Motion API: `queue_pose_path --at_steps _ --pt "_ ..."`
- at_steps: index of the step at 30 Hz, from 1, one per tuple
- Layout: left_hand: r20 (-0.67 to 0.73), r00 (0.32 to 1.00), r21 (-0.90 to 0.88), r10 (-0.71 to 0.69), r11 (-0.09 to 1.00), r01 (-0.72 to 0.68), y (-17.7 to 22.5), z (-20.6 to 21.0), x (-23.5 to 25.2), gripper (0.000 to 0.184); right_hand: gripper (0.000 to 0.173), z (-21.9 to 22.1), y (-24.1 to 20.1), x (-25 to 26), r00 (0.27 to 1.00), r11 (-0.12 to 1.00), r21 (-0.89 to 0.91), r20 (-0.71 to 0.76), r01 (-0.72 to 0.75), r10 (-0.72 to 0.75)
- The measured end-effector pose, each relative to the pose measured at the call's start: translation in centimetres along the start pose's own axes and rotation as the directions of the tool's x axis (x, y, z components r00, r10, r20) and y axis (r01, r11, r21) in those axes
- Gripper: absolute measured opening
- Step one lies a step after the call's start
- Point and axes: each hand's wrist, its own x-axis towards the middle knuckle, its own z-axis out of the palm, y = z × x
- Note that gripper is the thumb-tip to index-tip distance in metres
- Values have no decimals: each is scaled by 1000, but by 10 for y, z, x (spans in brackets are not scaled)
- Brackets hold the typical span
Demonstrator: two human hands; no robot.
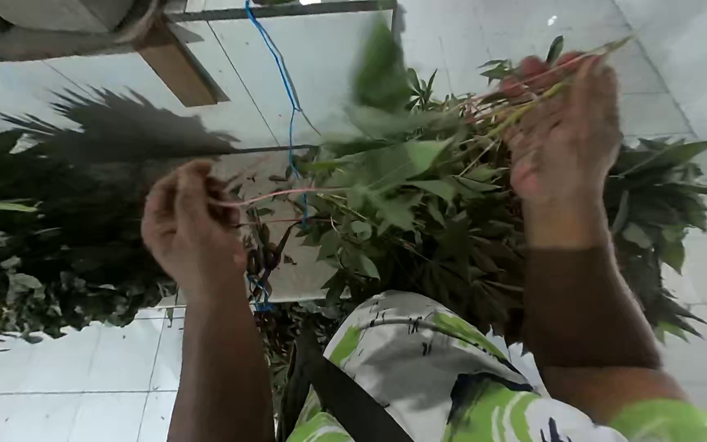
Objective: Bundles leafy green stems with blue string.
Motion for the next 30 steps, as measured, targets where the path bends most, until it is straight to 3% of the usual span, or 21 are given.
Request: queue_pose_path --at_steps 3,6,8,9,11,14,15,17,20,22,24,26,28,30 --pt "-191 981 -88 -36 996 20 -11 -59 -22 27 34 -15 -19 19 993 993 119 -121 0 15" --pt "-395 900 -121 -182 982 145 -26 -135 -58 31 35 -39 -38 35 993 998 62 -117 6 1" --pt "-482 839 -174 -252 966 191 -47 -203 -94 44 38 -48 -43 42 987 999 50 -157 -9 17" --pt "-512 808 -197 -291 956 220 -58 -236 -114 54 44 -53 -42 44 990 1000 -25 -140 -18 15" --pt "-529 768 -203 -361 933 299 -67 -280 -157 58 49 -62 -38 36 999 933 -361 33 5 7" --pt "-584 681 -260 -443 896 359 -71 -292 -202 57 29 -46 -24 -6 927 603 -786 316 138 201" --pt "-587 668 -284 -458 889 360 -76 -291 -213 59 28 -33 -7 -19 887 512 -837 371 191 276" --pt "-623 620 -279 -477 876 393 -79 -262 -214 61 25 -9 42 -49 766 485 -812 527 324 369" --pt "-607 627 -302 -489 871 387 -78 -203 -197 62 55 19 111 -99 501 494 -664 748 562 435" --pt "-532 673 -346 -513 858 380 -76 -178 -186 62 82 36 143 -124 371 448 -618 767 646 524" --pt "-506 692 -385 -514 853 352 -78 -173 -175 61 91 46 164 -136 334 375 -643 709 668 620" --pt "-578 658 -374 -482 874 311 -72 -188 -168 58 66 47 170 -137 346 318 -677 654 663 672" --pt "-725 557 -296 -405 914 278 -58 -225 -173 55 51 42 164 -127 394 280 -701 634 656 666" --pt "-845 457 -121 -278 931 344 -34 -262 -193 48 54 33 153 -113 473 247 -750 600 614 646"
